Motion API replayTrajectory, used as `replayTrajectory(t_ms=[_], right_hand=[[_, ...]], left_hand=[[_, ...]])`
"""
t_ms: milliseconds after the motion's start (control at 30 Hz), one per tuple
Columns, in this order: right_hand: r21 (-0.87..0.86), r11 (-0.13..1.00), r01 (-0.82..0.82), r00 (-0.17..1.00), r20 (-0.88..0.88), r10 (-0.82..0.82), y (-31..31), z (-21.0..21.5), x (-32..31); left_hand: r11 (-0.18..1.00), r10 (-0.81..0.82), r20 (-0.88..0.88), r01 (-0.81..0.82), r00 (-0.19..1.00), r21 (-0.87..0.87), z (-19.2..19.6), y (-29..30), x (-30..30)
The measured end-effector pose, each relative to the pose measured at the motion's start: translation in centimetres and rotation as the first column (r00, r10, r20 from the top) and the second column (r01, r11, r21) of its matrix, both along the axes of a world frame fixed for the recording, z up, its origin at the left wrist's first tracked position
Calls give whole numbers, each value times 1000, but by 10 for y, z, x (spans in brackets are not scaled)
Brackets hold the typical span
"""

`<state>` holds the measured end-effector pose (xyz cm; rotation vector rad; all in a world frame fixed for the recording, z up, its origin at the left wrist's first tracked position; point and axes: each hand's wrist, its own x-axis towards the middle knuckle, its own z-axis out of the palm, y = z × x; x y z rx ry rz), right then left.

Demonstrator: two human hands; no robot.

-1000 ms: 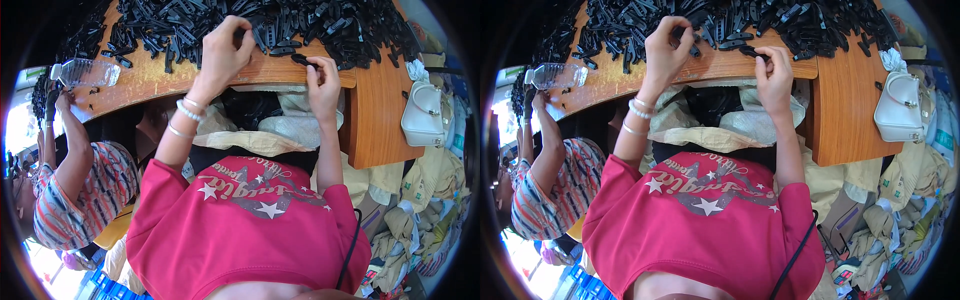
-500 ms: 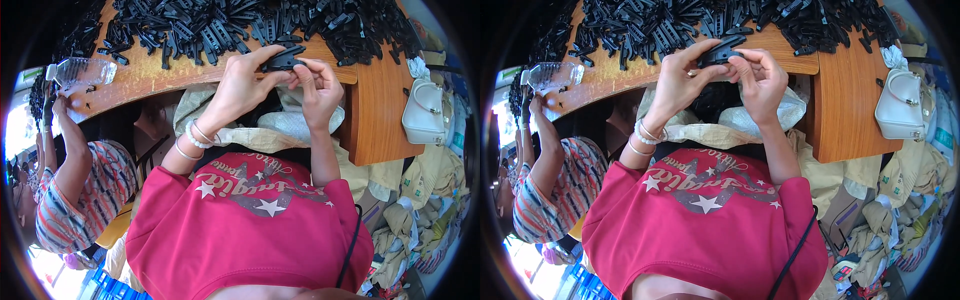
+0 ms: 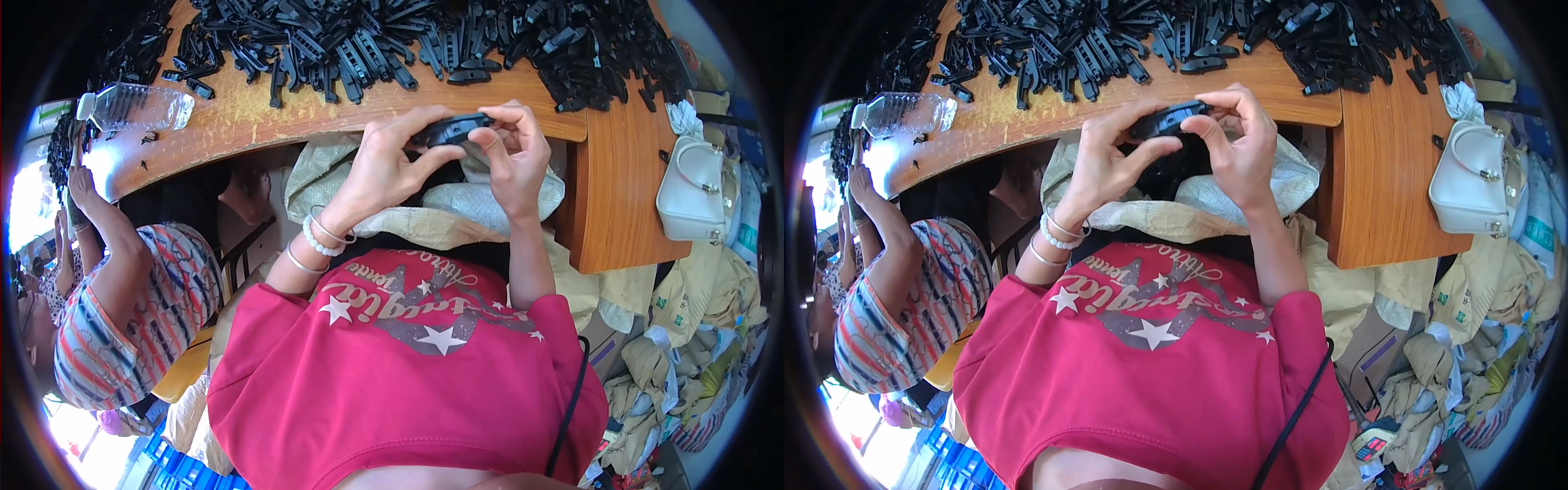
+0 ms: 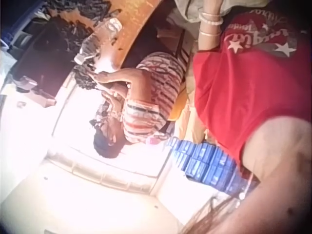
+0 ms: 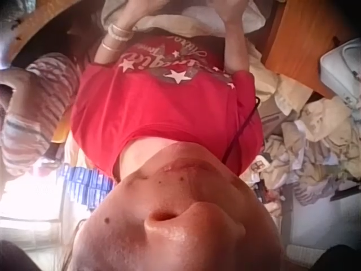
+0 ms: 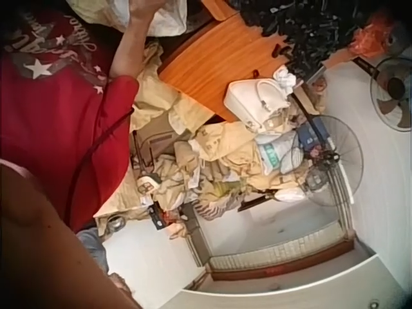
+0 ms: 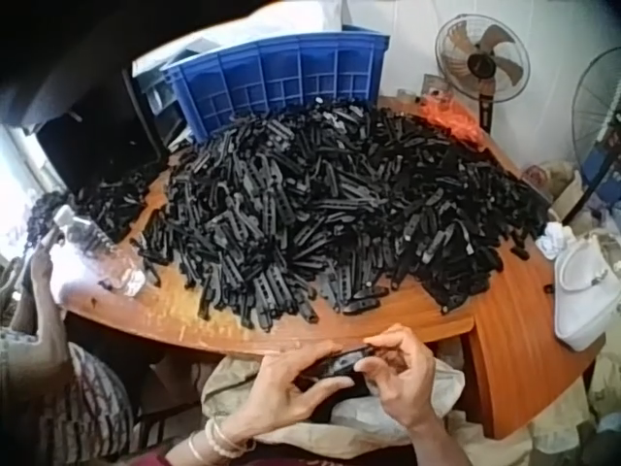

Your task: Assembling small black plastic components by snapping them together at a workbench.

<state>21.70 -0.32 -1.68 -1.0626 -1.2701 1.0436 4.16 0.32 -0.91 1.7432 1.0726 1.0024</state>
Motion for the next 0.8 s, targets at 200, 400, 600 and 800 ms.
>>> replayTrajectory(t_ms=[200,400,600,800], right_hand=[[-49,963,-265,953,139,269,24,-2,25],[377,926,-8,627,724,-289,52,-13,17],[269,963,13,501,832,-239,47,-13,8],[127,983,136,837,515,-182,32,-9,13]], left_hand=[[962,-222,-109,199,969,-189,0,5,-21],[826,430,-544,-71,721,559,-3,53,-27],[776,596,-559,-236,576,585,-16,72,-23],[727,649,-287,-462,705,508,-24,56,-24]])
